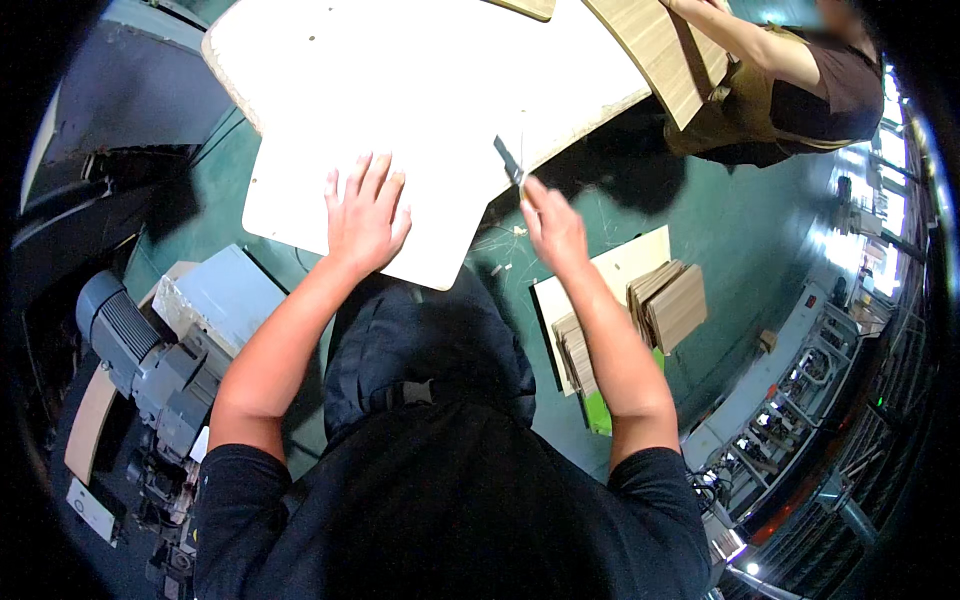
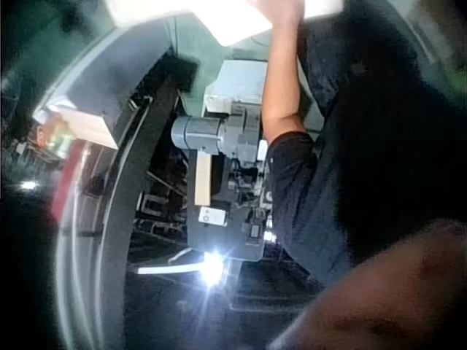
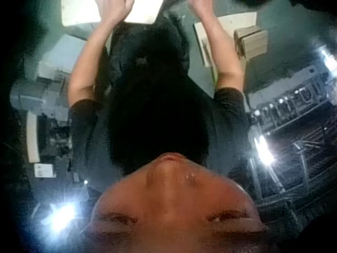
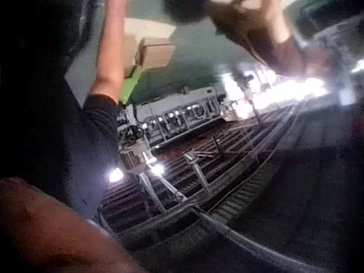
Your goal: The person scrapes the edges of wood panels using a hand tool, periodically picking up new panels from a stack and placing finished ones onto a separate pile.
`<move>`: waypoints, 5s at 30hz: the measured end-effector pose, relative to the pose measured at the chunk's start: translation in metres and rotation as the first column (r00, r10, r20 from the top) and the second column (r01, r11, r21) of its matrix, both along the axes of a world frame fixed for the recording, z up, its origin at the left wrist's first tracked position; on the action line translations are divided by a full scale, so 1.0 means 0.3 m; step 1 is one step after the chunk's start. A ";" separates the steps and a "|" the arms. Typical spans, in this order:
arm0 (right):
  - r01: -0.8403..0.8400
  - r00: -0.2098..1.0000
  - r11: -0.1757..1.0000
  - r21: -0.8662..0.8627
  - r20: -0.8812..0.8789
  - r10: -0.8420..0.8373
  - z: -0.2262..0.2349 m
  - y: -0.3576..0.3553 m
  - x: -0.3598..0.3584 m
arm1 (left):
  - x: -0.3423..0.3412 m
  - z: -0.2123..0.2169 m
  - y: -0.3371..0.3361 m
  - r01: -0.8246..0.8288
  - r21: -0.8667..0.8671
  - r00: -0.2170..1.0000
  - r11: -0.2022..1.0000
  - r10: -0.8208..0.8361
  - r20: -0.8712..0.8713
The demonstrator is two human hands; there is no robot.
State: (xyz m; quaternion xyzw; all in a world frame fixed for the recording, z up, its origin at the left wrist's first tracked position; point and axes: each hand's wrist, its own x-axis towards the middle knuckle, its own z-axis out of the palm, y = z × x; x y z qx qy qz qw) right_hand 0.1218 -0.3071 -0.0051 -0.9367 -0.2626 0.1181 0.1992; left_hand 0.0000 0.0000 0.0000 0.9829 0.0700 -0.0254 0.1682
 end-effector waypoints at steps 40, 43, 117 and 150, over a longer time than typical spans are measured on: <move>0.686 0.147 0.499 -0.529 -0.571 -0.808 -0.686 -0.982 -1.285 | 0.133 0.062 -0.145 -0.031 -0.127 0.999 0.991 0.027 -0.034; 0.740 0.227 0.589 -0.326 -0.703 -0.674 -0.836 -1.001 -1.283 | 0.240 0.054 -0.305 0.083 -0.129 0.996 0.988 -0.086 -0.018; 0.959 -0.102 0.115 -0.258 -0.696 -0.711 -0.026 -0.900 -0.359 | 2.367 0.128 0.519 -0.195 0.161 0.903 0.967 0.113 0.415; 0.770 -0.632 -0.516 -0.374 -0.557 -0.539 -1.070 -1.450 -1.276 | 0.390 -0.773 -1.986 0.624 -0.487 -0.113 0.611 -0.547 -0.830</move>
